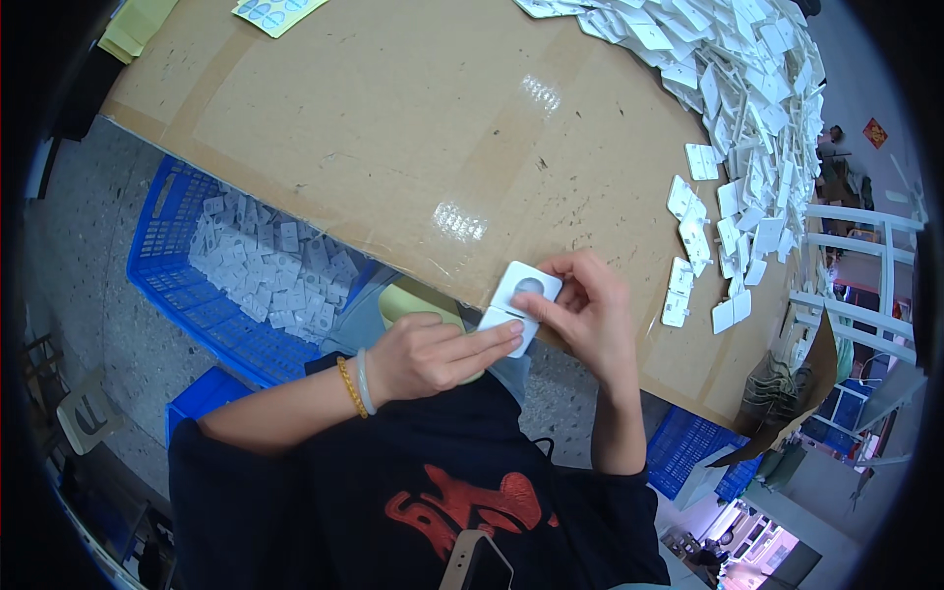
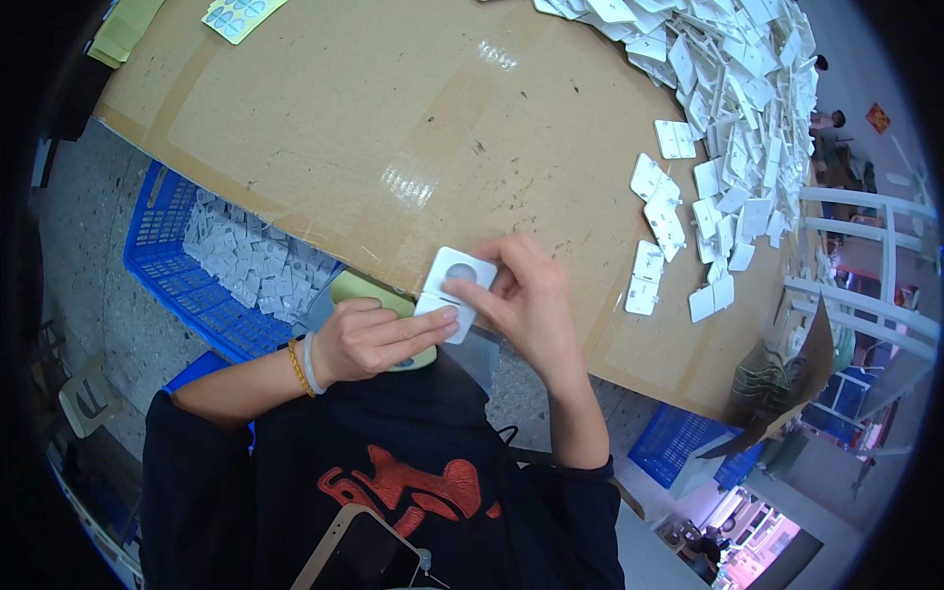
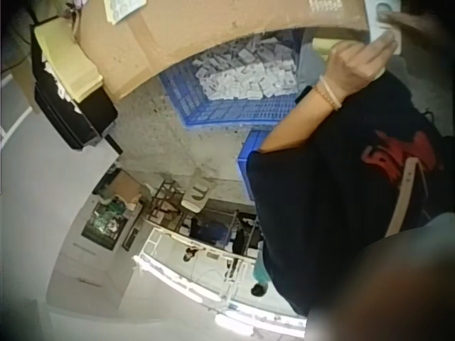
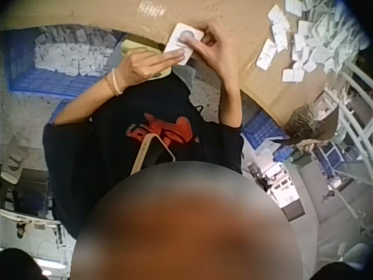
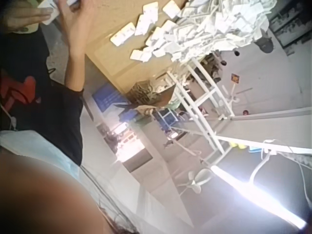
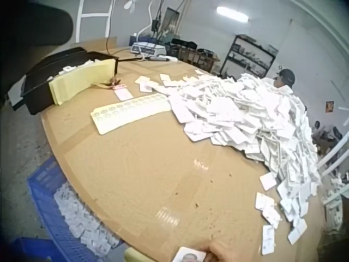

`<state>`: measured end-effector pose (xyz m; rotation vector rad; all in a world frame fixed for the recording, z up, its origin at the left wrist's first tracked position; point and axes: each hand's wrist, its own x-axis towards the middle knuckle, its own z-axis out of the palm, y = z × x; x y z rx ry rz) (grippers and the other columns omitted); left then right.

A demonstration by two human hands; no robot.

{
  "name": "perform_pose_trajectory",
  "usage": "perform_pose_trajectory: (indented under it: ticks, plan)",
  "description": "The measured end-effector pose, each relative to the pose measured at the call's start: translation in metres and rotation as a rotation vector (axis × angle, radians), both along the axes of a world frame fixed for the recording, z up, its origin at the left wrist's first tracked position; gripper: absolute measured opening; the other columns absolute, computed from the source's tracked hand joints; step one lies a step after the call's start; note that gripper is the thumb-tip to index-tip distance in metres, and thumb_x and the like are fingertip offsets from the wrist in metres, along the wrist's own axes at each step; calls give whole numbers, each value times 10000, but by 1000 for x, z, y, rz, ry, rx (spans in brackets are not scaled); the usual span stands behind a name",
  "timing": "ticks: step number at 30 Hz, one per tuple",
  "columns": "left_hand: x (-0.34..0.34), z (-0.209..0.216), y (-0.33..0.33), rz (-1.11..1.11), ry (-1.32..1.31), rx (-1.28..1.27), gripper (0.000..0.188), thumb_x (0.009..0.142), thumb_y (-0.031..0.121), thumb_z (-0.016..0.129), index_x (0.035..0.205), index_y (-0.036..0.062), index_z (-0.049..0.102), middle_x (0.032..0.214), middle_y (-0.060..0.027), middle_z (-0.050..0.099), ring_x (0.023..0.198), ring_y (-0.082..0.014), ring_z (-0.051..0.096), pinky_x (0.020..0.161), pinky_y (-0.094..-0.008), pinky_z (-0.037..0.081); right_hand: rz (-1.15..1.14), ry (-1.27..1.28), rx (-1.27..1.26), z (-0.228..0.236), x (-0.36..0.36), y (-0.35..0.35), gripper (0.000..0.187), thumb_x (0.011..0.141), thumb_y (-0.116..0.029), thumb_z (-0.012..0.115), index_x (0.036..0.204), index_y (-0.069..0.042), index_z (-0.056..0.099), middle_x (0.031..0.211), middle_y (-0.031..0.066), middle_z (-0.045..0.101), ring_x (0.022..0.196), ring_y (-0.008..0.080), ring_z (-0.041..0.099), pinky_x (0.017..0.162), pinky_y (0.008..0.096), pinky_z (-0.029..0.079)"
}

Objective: Applying small round stickers to rectangular white cards at a workstation.

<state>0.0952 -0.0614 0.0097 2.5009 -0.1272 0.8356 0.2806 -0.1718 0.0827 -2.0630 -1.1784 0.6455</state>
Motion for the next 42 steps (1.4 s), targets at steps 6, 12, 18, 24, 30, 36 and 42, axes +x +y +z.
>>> perform_pose_trajectory:
  ticks: [6, 12, 18, 24, 30, 36, 42]
  plan:
    - [-82, 6, 52, -87, 97, 199, 348, 753, 152, 730, 1101, 161, 737, 1155, 55, 722, 536, -22, 514, 471, -214, 376, 101, 248, 36, -5, -39, 25, 141, 934, -123, 680, 972, 4, 728, 812, 70, 680, 656, 97, 619, 573, 239, 475]
    - [-168, -39, 120, 330, 653, 86, 347, 822, 242, 750, 1138, 107, 701, 1032, -20, 723, 667, -192, 682, 564, -298, 535, -432, -1051, -1, 3, 49, -68, 318, 895, -182, 729, 1167, -22, 688, 1067, 144, 707, 932, 260, 681, 820, 352, 529]
    - [-44, -3, 55, 137, 419, -156, 216, 858, 264, 735, 1022, 125, 716, 811, -29, 640, 621, -211, 654, 541, -324, 523, -454, -603, -5, -9, 41, -84, 261, 912, -153, 683, 1117, 8, 669, 1036, 178, 694, 893, 279, 673, 820, 368, 523]
    - [32, 56, 19, -44, 168, -663, 157, 925, 191, 672, 921, 46, 733, 774, -67, 624, 629, -197, 618, 550, -282, 459, 68, -96, -40, 18, 51, -22, 185, 964, -137, 600, 1014, 9, 701, 895, 115, 694, 826, 188, 643, 758, 323, 499]
    - [39, 65, 23, 255, 174, -944, 243, 1009, 153, 546, 905, -2, 701, 779, -66, 584, 689, -115, 531, 629, -254, 418, 302, -536, 142, 9, 65, 26, 180, 905, -162, 678, 977, -2, 718, 1051, 100, 676, 930, 195, 635, 808, 318, 492]
    - [47, 70, 45, 398, 22, -1145, 271, 982, 269, 601, 901, 26, 689, 817, -95, 570, 757, -229, 609, 679, -304, 460, 5, 318, 372, 12, -23, -6, 525, 827, -49, 789, 1274, 25, 525, 1164, 130, 657, 1008, 154, 654, 822, 270, 512]
    - [48, 72, 54, 122, 174, -689, 334, 886, 266, 719, 1140, 52, 675, 967, -97, 658, 838, -192, 638, 805, -255, 495, -246, 596, 361, 11, -18, -25, 142, 965, -58, 632, 1057, 51, 626, 931, 97, 707, 808, 102, 662, 699, 199, 504]
